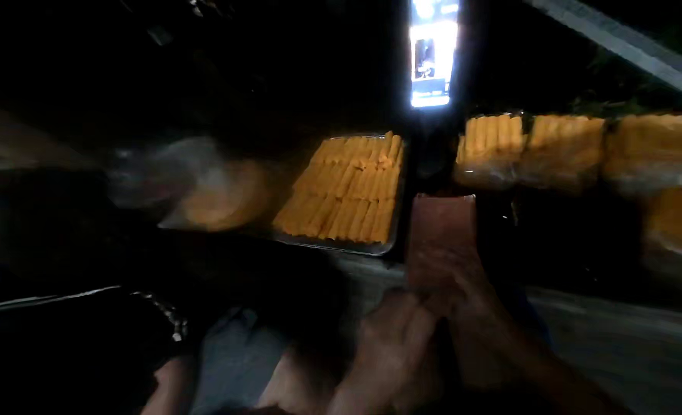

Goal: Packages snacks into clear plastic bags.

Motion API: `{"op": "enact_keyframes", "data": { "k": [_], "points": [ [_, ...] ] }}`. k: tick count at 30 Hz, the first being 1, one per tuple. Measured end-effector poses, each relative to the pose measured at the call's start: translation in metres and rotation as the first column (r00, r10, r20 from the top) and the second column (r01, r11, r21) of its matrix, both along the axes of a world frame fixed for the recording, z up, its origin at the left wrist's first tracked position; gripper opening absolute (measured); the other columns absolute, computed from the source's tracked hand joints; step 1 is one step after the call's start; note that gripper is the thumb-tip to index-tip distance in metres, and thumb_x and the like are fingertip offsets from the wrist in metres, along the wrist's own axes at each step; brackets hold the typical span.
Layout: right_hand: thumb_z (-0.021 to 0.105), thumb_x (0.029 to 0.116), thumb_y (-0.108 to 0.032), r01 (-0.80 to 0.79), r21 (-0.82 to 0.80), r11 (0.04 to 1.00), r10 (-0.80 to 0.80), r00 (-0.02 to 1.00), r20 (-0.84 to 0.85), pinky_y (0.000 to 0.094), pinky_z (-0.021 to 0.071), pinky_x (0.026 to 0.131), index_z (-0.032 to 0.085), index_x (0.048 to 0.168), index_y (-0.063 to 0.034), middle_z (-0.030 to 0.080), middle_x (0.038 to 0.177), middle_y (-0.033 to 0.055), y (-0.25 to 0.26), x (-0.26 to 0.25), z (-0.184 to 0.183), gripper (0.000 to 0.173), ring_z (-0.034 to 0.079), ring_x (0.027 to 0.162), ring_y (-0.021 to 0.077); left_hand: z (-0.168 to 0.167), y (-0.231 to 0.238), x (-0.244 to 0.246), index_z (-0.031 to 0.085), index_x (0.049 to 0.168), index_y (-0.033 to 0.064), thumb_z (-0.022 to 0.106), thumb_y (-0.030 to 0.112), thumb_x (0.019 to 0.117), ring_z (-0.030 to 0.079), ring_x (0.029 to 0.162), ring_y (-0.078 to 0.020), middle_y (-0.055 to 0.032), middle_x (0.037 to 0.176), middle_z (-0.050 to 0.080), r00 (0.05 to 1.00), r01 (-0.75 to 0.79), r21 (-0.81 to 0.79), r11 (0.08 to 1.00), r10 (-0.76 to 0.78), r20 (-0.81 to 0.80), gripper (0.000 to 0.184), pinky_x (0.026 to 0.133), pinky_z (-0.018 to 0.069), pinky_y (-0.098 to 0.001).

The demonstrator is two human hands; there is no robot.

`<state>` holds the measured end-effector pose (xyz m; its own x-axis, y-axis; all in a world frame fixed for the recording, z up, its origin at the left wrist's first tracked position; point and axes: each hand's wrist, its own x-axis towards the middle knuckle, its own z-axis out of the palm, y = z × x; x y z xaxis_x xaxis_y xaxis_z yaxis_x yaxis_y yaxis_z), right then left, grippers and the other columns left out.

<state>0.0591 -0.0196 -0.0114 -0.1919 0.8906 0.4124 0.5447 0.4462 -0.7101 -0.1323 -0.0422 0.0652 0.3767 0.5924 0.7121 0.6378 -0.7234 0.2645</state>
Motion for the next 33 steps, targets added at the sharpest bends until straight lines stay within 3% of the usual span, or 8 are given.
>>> {"op": "enact_keyframes", "data": {
  "k": [5,8,13,21,26,27,29,33],
  "points": [
    [0.074,0.0924,-0.025,-0.161,-0.083,0.983,0.126,0.937,-0.326,0.0188,0.0587,0.085,0.075,0.101,-0.0074,0.075,0.099,-0.0023,-0.011,0.005,0.021,0.019,0.069,0.094,-0.0009,0.026,0.014,-0.017,0.063,0.105,0.0059,0.051,0.023,0.1075,0.067,0.092,-0.0047,-0.0053,0.097,0.069,0.984,-0.014,-0.004,1.000,0.014,0.179,0.021,0.084,0.0548,-0.0171],
    [0.071,0.0933,-0.017,-0.217,-0.183,0.959,0.106,0.872,-0.478,0.0170,0.0585,0.082,0.075,0.099,-0.0088,0.075,0.096,-0.0069,-0.012,0.014,0.029,0.010,0.069,0.089,-0.0026,0.028,0.023,-0.030,0.062,0.107,0.0040,0.050,0.024,0.1080,0.064,0.087,0.0038,-0.0015,0.097,0.068,0.957,-0.051,-0.034,0.998,0.059,0.283,0.023,0.079,0.0533,-0.0116],
    [0.062,0.0939,-0.003,-0.226,-0.310,0.923,-0.047,0.734,-0.677,0.0265,0.0632,0.072,0.075,0.097,-0.0081,0.076,0.086,-0.0044,-0.012,0.018,0.026,0.015,0.072,0.075,0.0068,0.014,0.026,-0.031,0.063,0.106,-0.0041,0.052,0.017,0.1065,0.064,0.074,0.0013,-0.0060,0.089,0.069,0.925,-0.143,-0.132,0.981,0.180,0.336,0.024,0.070,0.0544,-0.0144],
    [0.056,0.0998,-0.009,-0.078,-0.284,0.956,-0.084,0.853,-0.516,0.0181,0.0570,0.059,0.067,0.097,-0.0184,0.068,0.076,-0.0189,-0.012,0.028,0.038,0.015,0.063,0.062,-0.0048,0.000,0.023,-0.031,0.064,0.108,-0.0070,0.053,0.009,0.1040,0.064,0.071,-0.0055,-0.0105,0.086,0.069,0.873,-0.188,-0.279,0.942,0.290,0.392,0.020,0.069,0.0548,-0.0197],
    [0.049,0.1065,-0.018,0.110,-0.050,0.993,-0.120,0.915,-0.385,0.0192,0.0588,0.072,0.064,0.104,-0.0058,0.066,0.086,-0.0167,-0.004,0.061,0.050,0.019,0.064,0.077,-0.0075,-0.012,0.031,-0.018,0.062,0.114,-0.0061,0.064,0.010,0.0964,0.065,0.088,-0.0176,-0.0189,0.107,0.067,0.880,-0.317,-0.189,0.929,0.362,0.306,0.024,0.081,0.0550,-0.0271],
    [0.052,0.1074,-0.022,0.154,0.046,0.987,-0.127,0.924,-0.361,0.0181,0.0589,0.073,0.065,0.104,-0.0111,0.068,0.088,-0.0179,-0.001,0.071,0.050,0.018,0.065,0.079,-0.0082,-0.013,0.030,-0.014,0.062,0.113,-0.0057,0.064,0.011,0.0967,0.065,0.093,-0.0185,-0.0200,0.109,0.066,0.888,-0.275,-0.169,0.946,0.318,0.332,0.023,0.084,0.0540,-0.0272],
    [0.058,0.1049,-0.020,0.237,0.260,0.936,-0.173,0.953,-0.248,0.0151,0.0558,0.075,0.066,0.096,-0.0018,0.068,0.087,-0.0054,0.002,0.077,0.058,0.022,0.064,0.081,-0.0066,-0.011,0.023,0.000,0.064,0.113,-0.0041,0.062,0.015,0.1007,0.066,0.100,-0.0133,-0.0159,0.112,0.066,0.896,-0.017,-0.243,0.970,0.123,0.427,0.023,0.089,0.0559,-0.0246],
    [0.058,0.1020,-0.036,0.136,0.452,0.882,-0.223,0.964,0.143,0.0206,0.0539,0.074,0.066,0.086,-0.0052,0.068,0.080,0.0101,0.001,0.049,0.062,0.035,0.066,0.079,0.0112,-0.005,0.015,0.043,0.065,0.125,-0.0064,0.074,0.022,0.0921,0.067,0.110,-0.0176,-0.0183,0.119,0.069,0.861,0.391,-0.449,0.803,-0.147,0.487,0.045,0.098,0.0535,-0.0297]
  ]
}}
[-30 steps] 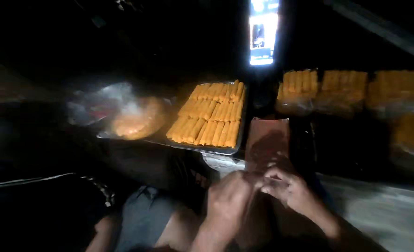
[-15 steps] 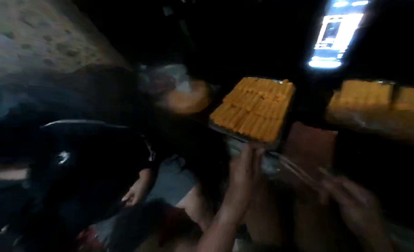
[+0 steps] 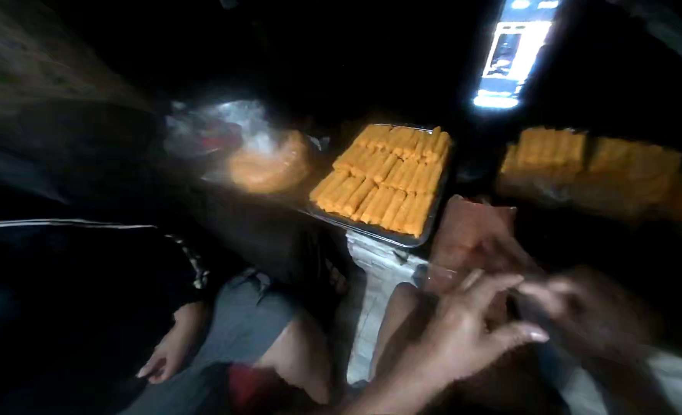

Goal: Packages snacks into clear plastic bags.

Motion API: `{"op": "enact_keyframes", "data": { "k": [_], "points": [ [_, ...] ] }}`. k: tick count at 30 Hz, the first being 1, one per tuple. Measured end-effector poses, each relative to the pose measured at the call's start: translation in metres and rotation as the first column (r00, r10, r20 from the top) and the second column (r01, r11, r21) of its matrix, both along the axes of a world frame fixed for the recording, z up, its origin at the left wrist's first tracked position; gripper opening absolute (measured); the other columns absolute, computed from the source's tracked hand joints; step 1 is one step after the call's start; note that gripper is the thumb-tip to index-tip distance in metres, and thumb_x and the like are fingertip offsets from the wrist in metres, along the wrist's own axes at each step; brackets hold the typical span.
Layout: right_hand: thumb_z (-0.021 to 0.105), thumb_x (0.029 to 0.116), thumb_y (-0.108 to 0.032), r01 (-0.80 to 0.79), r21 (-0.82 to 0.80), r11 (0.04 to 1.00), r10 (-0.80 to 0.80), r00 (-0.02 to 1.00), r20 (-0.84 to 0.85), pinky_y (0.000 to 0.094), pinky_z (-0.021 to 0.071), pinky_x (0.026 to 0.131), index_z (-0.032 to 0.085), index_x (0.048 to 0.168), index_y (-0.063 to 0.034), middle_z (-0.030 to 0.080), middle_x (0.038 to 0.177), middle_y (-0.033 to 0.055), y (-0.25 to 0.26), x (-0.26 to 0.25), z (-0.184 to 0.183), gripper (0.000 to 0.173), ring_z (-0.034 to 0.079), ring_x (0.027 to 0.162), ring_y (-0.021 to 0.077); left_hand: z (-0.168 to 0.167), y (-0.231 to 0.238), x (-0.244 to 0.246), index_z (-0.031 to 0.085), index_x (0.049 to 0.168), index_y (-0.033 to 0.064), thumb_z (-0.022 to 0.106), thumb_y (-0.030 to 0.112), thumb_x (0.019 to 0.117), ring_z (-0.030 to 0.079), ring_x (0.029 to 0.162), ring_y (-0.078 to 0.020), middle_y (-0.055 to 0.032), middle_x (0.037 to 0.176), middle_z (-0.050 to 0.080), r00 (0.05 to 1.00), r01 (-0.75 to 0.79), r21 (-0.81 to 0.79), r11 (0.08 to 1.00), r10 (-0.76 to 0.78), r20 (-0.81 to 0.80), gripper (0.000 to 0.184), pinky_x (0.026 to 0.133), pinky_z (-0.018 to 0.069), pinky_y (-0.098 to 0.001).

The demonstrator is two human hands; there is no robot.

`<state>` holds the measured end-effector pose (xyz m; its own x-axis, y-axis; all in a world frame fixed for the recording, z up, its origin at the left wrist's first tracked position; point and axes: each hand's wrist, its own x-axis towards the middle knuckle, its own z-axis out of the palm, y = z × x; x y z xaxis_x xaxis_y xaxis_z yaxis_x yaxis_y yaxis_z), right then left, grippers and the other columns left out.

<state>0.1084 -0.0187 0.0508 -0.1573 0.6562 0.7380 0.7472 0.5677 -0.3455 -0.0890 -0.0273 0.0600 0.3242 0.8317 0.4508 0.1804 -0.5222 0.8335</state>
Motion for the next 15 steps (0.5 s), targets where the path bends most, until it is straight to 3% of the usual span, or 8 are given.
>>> {"op": "enact_keyframes", "data": {
  "k": [2,5,7,9,12,15],
  "points": [
    [0.056,0.0973,-0.032,-0.054,-0.078,0.995,0.058,0.997,0.058,0.0305,0.0579,0.074,0.068,0.085,-0.0074,0.072,0.084,0.0105,0.002,-0.015,-0.012,0.030,0.070,0.081,0.0193,-0.001,0.006,0.010,0.065,0.126,-0.0079,0.076,0.013,0.0897,0.070,0.104,-0.0179,-0.0193,0.118,0.070,1.000,0.003,-0.049,0.999,-0.004,-0.027,0.043,0.094,0.0564,-0.0295],
    [0.068,0.0851,-0.018,-0.068,-0.327,0.942,0.070,0.998,-0.006,0.0435,0.0596,0.071,0.072,0.089,0.0013,0.072,0.089,0.0168,0.000,-0.022,-0.019,0.021,0.072,0.081,0.0290,-0.016,0.021,0.009,0.070,0.108,-0.0054,0.070,0.007,0.0921,0.070,0.088,-0.0124,-0.0131,0.099,0.073,0.997,-0.064,-0.049,0.997,0.062,-0.045,0.020,0.083,0.0570,-0.0257],
    [0.074,0.0853,-0.019,-0.077,-0.435,0.897,0.044,0.995,-0.085,0.0417,0.0584,0.068,0.070,0.087,0.0023,0.069,0.084,0.0158,0.003,-0.016,-0.020,0.021,0.068,0.075,0.0258,-0.027,0.027,0.002,0.072,0.099,-0.0027,0.069,0.007,0.0930,0.070,0.086,-0.0130,-0.0112,0.095,0.073,0.993,-0.091,-0.014,0.996,0.090,-0.082,0.012,0.082,0.0571,-0.0272],
    [0.073,0.0886,-0.029,-0.057,-0.432,0.900,0.002,0.992,-0.126,0.0333,0.0567,0.066,0.068,0.084,-0.0012,0.067,0.079,0.0102,0.007,-0.009,-0.022,0.029,0.064,0.070,0.0171,-0.032,0.030,-0.003,0.071,0.097,-0.0030,0.067,0.006,0.0933,0.068,0.086,-0.0144,-0.0126,0.094,0.071,0.990,-0.105,0.022,0.994,0.107,-0.094,0.010,0.082,0.0564,-0.0278],
    [0.073,0.0884,-0.024,-0.058,-0.422,0.905,0.006,0.992,-0.124,0.0349,0.0561,0.065,0.068,0.085,0.0002,0.067,0.080,0.0123,0.008,-0.011,-0.016,0.025,0.065,0.071,0.0188,-0.030,0.032,-0.005,0.067,0.106,-0.0049,0.068,0.014,0.0953,0.068,0.087,-0.0148,-0.0135,0.098,0.070,0.991,-0.080,-0.026,0.996,0.077,-0.110,0.022,0.081,0.0569,-0.0290],
    [0.070,0.0834,-0.006,-0.167,-0.426,0.889,0.124,0.984,-0.128,0.0356,0.0586,0.071,0.069,0.089,0.0028,0.070,0.086,0.0153,0.008,-0.022,-0.017,0.011,0.068,0.077,0.0216,-0.022,0.031,0.001,0.063,0.124,-0.0050,0.075,0.019,0.0907,0.069,0.095,-0.0167,-0.0151,0.111,0.070,0.988,-0.034,-0.150,0.988,0.010,-0.155,0.043,0.086,0.0581,-0.0322]
  ]
}}
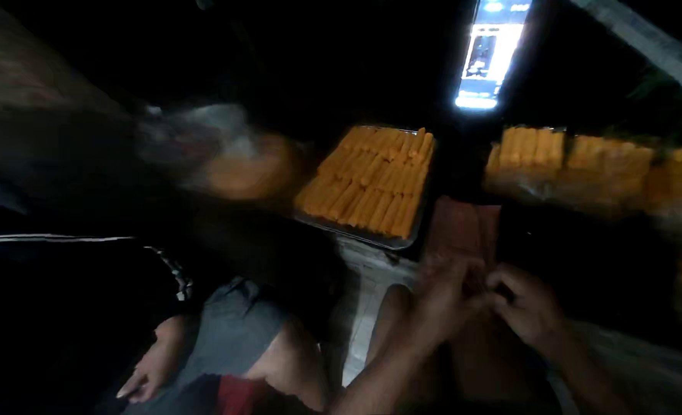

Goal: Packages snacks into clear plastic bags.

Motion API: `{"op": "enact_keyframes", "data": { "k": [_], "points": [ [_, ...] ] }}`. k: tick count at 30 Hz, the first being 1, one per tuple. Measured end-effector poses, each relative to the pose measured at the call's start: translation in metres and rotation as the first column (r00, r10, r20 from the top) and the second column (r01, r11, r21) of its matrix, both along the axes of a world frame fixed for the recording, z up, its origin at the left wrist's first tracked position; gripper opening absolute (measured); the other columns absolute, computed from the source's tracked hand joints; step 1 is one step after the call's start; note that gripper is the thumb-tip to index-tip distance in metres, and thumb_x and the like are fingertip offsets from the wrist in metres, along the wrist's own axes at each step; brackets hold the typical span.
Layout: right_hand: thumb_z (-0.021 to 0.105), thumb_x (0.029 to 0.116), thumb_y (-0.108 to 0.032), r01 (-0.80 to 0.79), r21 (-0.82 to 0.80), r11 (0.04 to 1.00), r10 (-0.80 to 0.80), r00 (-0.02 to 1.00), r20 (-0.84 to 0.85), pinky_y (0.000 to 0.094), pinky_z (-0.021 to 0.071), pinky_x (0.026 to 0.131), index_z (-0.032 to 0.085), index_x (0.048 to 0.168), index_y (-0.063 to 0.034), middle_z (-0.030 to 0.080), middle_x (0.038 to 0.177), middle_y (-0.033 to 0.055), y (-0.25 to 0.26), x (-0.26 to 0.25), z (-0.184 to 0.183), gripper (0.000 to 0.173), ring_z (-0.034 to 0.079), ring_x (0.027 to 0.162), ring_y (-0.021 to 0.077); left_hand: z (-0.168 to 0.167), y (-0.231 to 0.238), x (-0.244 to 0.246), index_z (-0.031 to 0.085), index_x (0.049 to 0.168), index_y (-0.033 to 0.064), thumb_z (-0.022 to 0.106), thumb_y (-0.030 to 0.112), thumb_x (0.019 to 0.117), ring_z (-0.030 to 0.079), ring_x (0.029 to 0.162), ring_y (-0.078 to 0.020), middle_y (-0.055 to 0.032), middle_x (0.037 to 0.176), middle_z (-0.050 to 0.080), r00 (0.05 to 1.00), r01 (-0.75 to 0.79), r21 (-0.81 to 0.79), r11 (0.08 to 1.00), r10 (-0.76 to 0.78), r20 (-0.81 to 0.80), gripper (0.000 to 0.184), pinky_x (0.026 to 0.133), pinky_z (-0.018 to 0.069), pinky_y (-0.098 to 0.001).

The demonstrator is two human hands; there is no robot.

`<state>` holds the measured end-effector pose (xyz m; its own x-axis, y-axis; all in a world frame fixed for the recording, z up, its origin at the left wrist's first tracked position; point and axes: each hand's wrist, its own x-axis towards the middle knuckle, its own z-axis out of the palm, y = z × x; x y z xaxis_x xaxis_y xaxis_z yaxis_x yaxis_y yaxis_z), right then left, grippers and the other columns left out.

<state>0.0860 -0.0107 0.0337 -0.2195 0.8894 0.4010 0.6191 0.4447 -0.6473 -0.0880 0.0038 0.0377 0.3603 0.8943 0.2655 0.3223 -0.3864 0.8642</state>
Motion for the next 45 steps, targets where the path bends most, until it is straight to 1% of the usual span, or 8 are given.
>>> {"op": "enact_keyframes", "data": {
  "k": [8,12,16,24,30,36,40,45],
  "points": [
    [0.073,0.0905,-0.014,0.188,-0.176,0.966,-0.180,0.982,0.057,0.0449,0.0568,0.071,0.066,0.094,0.0065,0.068,0.088,0.0191,0.005,0.016,0.006,0.022,0.066,0.078,0.0277,-0.008,0.005,-0.014,0.067,0.101,-0.0063,0.066,0.005,0.0924,0.068,0.083,-0.0218,-0.0167,0.093,0.069,0.977,-0.147,0.138,0.979,0.166,-0.131,0.014,0.078,0.0577,-0.0344],
    [0.070,0.0874,-0.002,0.151,-0.081,0.985,-0.141,0.983,0.119,0.0483,0.0580,0.076,0.067,0.093,0.0062,0.069,0.095,0.0220,0.009,0.013,0.010,0.010,0.068,0.085,0.0332,-0.017,0.003,-0.002,0.072,0.105,-0.0004,0.070,0.006,0.0887,0.069,0.100,-0.0391,-0.0221,0.108,0.071,0.892,-0.162,0.554,0.816,0.361,-0.271,0.017,0.085,0.0587,-0.0477],
    [0.067,0.0861,-0.005,0.046,0.064,0.997,-0.056,0.987,0.154,0.0510,0.0574,0.085,0.072,0.095,0.0035,0.072,0.100,0.0208,0.015,0.006,0.003,0.014,0.070,0.095,0.0358,-0.019,0.011,0.005,0.071,0.092,0.0095,0.064,0.008,0.0931,0.070,0.085,-0.0306,-0.0120,0.092,0.072,0.923,-0.012,0.741,0.671,0.292,-0.249,0.008,0.075,0.0568,-0.0426],
    [0.064,0.0926,0.001,0.164,-0.106,0.981,-0.114,0.922,0.371,0.0619,0.0517,0.094,0.068,0.102,0.0094,0.067,0.112,0.0306,0.035,0.037,0.016,0.013,0.065,0.109,0.0480,-0.037,0.020,-0.006,0.076,0.091,0.0014,0.071,-0.001,0.0858,0.070,0.102,-0.0351,-0.0194,0.104,0.072,0.968,0.022,0.513,0.858,0.109,-0.224,0.009,0.089,0.0584,-0.0440],
    [0.071,0.0931,-0.035,-0.067,-0.131,0.989,0.096,0.970,0.225,0.0534,0.0542,0.093,0.068,0.111,0.0044,0.069,0.112,0.0235,0.072,0.054,0.010,0.044,0.067,0.105,0.0368,-0.056,0.035,-0.003,0.078,0.103,0.0018,0.071,-0.002,0.0854,0.070,0.110,-0.0349,-0.0173,0.118,0.072,0.929,0.016,0.420,0.907,0.142,-0.341,0.019,0.093,0.0582,-0.0473],
    [0.062,0.1002,-0.008,-0.144,-0.173,0.974,0.205,0.883,0.423,0.0530,0.0507,0.103,0.062,0.133,-0.0002,0.061,0.135,0.0213,0.153,-0.012,0.057,0.033,0.062,0.121,0.0362,-0.083,0.059,0.010,0.079,0.107,0.0056,0.068,0.003,0.0899,0.070,0.111,-0.0326,-0.0133,0.120,0.073,0.914,0.052,0.366,0.929,0.103,-0.391,0.020,0.095,0.0566,-0.0503],
    [0.067,0.0787,0.020,-0.189,-0.079,0.979,0.203,0.844,0.496,0.0602,0.0461,0.107,0.053,0.145,-0.0046,0.048,0.150,0.0234,0.232,-0.054,0.063,0.072,0.048,0.137,0.0458,-0.088,0.067,0.011,0.080,0.105,0.0083,0.069,0.004,0.0904,0.071,0.107,-0.0293,-0.0119,0.116,0.074,0.947,-0.022,0.385,0.923,0.143,-0.289,0.018,0.093,0.0586,-0.0461],
    [0.077,0.0729,0.016,-0.104,-0.221,0.970,0.221,0.758,0.613,0.0686,0.0362,0.111,0.031,0.161,-0.0096,0.027,0.164,0.0245,0.303,-0.082,0.071,0.102,0.027,0.149,0.0495,-0.091,0.067,0.012,0.080,0.105,0.0101,0.070,0.005,0.0902,0.071,0.107,-0.0277,-0.0109,0.116,0.074,0.944,-0.040,0.367,0.929,0.155,-0.290,0.018,0.091,0.0596,-0.0435]
  ]
}}
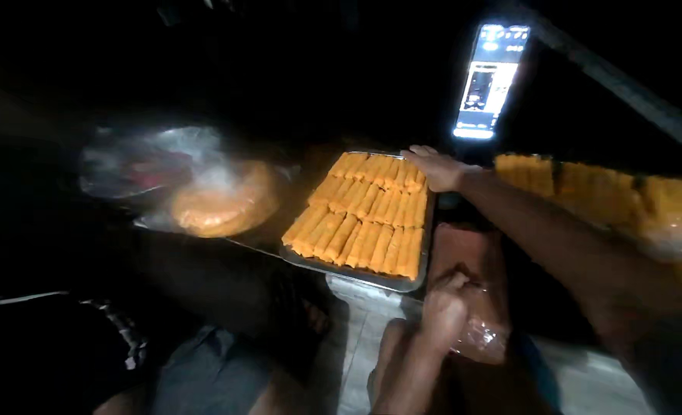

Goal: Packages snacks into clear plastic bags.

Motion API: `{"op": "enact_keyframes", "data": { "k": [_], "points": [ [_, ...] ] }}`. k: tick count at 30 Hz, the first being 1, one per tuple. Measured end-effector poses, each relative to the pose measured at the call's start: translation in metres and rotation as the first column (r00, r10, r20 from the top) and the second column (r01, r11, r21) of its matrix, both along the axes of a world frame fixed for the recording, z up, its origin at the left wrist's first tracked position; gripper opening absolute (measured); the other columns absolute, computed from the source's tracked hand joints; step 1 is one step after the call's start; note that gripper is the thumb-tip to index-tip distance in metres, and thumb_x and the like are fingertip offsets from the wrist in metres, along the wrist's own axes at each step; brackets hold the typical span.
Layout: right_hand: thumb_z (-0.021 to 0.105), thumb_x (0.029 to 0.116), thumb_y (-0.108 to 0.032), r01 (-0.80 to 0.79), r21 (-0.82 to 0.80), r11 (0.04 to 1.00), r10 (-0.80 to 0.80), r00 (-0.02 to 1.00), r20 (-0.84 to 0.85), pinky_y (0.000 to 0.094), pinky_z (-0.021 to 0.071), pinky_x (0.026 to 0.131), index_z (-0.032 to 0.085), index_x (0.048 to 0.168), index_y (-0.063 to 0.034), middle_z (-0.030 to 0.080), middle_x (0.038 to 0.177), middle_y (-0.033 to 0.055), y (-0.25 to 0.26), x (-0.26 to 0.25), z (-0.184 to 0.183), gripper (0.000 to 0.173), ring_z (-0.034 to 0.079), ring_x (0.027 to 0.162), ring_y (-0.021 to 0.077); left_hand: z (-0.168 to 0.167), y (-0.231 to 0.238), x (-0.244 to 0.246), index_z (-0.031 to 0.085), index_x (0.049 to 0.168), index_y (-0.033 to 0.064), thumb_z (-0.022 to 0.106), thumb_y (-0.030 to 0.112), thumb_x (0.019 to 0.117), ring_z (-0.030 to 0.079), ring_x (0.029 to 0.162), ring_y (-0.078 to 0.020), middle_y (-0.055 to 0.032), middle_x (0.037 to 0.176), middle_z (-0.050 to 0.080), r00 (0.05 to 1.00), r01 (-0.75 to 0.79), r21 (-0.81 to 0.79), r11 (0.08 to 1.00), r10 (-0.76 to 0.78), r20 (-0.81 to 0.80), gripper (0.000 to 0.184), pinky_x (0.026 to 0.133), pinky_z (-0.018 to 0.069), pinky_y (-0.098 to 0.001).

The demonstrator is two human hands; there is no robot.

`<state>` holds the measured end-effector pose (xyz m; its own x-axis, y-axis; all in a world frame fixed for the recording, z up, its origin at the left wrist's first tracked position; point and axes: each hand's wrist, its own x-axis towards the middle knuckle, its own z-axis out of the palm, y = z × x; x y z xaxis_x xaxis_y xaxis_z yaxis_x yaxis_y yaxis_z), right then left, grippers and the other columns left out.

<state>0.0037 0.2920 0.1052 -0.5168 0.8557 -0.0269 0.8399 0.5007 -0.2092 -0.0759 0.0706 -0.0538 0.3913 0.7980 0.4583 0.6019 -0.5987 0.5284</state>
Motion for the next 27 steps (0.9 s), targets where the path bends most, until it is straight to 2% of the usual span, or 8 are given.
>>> {"op": "enact_keyframes", "data": {
  "k": [3,6,9,13,15,20,24,27],
  "points": [
    [0.078,0.0783,0.008,0.005,-0.029,1.000,-0.002,0.993,0.119,0.0717,0.0325,0.111,0.021,0.164,-0.0128,0.027,0.166,0.0199,0.019,-0.004,0.003,0.106,0.025,0.151,0.0476,0.007,-0.003,-0.002,0.079,0.107,0.0069,0.069,0.004,0.0906,0.070,0.112,-0.0294,-0.0128,0.122,0.072,0.999,0.025,-0.076,0.997,-0.028,-0.037,0.020,0.094,0.0581,-0.0458],
    [0.081,0.0758,0.006,0.009,-0.077,0.997,0.007,0.979,0.206,0.0720,0.0318,0.110,0.016,0.165,-0.0149,0.035,0.159,0.0280,0.024,-0.006,0.008,0.113,0.037,0.143,0.0514,0.005,-0.004,-0.001,0.079,0.099,0.0050,0.070,0.002,0.0882,0.071,0.107,-0.0288,-0.0124,0.116,0.073,0.999,-0.004,-0.004,1.000,0.004,-0.033,0.014,0.091,0.0597,-0.0446],
    [0.082,0.0749,0.005,-0.037,-0.016,0.999,0.040,0.965,0.258,0.0680,0.0338,0.112,0.030,0.161,-0.0127,0.046,0.152,0.0248,0.025,-0.006,0.007,0.102,0.041,0.141,0.0480,0.011,-0.006,-0.001,0.078,0.106,0.0036,0.067,0.004,0.0911,0.069,0.114,-0.0296,-0.0126,0.124,0.071,0.997,-0.019,-0.109,0.994,0.011,-0.070,0.019,0.096,0.0571,-0.0457],
    [0.081,0.0760,0.003,-0.079,0.021,0.997,0.068,0.937,0.343,0.0655,0.0379,0.107,0.054,0.142,-0.0014,0.054,0.143,0.0224,0.022,-0.006,0.008,0.072,0.045,0.137,0.0450,0.008,-0.007,0.001,0.076,0.113,0.0046,0.069,0.009,0.0908,0.070,0.113,-0.0296,-0.0129,0.121,0.072,0.997,-0.061,-0.172,0.983,0.051,-0.062,0.024,0.095,0.0576,-0.0464],
    [0.081,0.0770,0.000,-0.092,0.017,0.996,0.078,0.918,0.388,0.0653,0.0377,0.107,0.054,0.142,0.0006,0.055,0.141,0.0243,0.020,-0.007,0.006,0.071,0.045,0.137,0.0458,0.010,-0.007,0.000,0.072,0.122,0.0039,0.067,0.011,0.0934,0.067,0.119,-0.0306,-0.0145,0.127,0.070,0.997,-0.058,-0.266,0.962,0.041,-0.068,0.030,0.101,0.0543,-0.0476],
    [0.077,0.0790,0.006,-0.118,0.019,0.993,0.101,0.914,0.392,0.0636,0.0378,0.108,0.055,0.141,0.0002,0.055,0.141,0.0237,0.013,-0.010,0.004,0.066,0.046,0.136,0.0454,0.020,-0.008,-0.002,0.069,0.128,0.0040,0.064,0.012,0.0956,0.063,0.124,-0.0313,-0.0154,0.133,0.067,0.998,-0.036,-0.365,0.930,0.019,-0.052,0.034,0.105,0.0511,-0.0476],
    [0.078,0.0777,0.007,-0.162,0.077,0.984,0.129,0.936,0.328,0.0607,0.0419,0.107,0.055,0.137,0.0023,0.055,0.140,0.0247,0.019,-0.011,0.008,0.064,0.048,0.134,0.0454,0.008,-0.006,-0.001,0.075,0.118,0.0064,0.070,0.011,0.0913,0.067,0.117,-0.0303,-0.0135,0.123,0.072,1.000,-0.024,-0.231,0.973,0.023,-0.003,0.027,0.100,0.0545,-0.0470],
    [0.080,0.0746,0.009,-0.204,0.109,0.973,0.170,0.950,0.264,0.0605,0.0427,0.107,0.054,0.139,0.0024,0.052,0.143,0.0246,0.029,-0.015,0.003,0.069,0.046,0.137,0.0449,0.010,-0.005,-0.001,0.072,0.126,0.0089,0.065,0.013,0.0956,0.064,0.123,-0.0295,-0.0124,0.130,0.069,0.999,-0.026,-0.331,0.943,0.014,-0.037,0.031,0.103,0.0527,-0.0473]
  ]
}}
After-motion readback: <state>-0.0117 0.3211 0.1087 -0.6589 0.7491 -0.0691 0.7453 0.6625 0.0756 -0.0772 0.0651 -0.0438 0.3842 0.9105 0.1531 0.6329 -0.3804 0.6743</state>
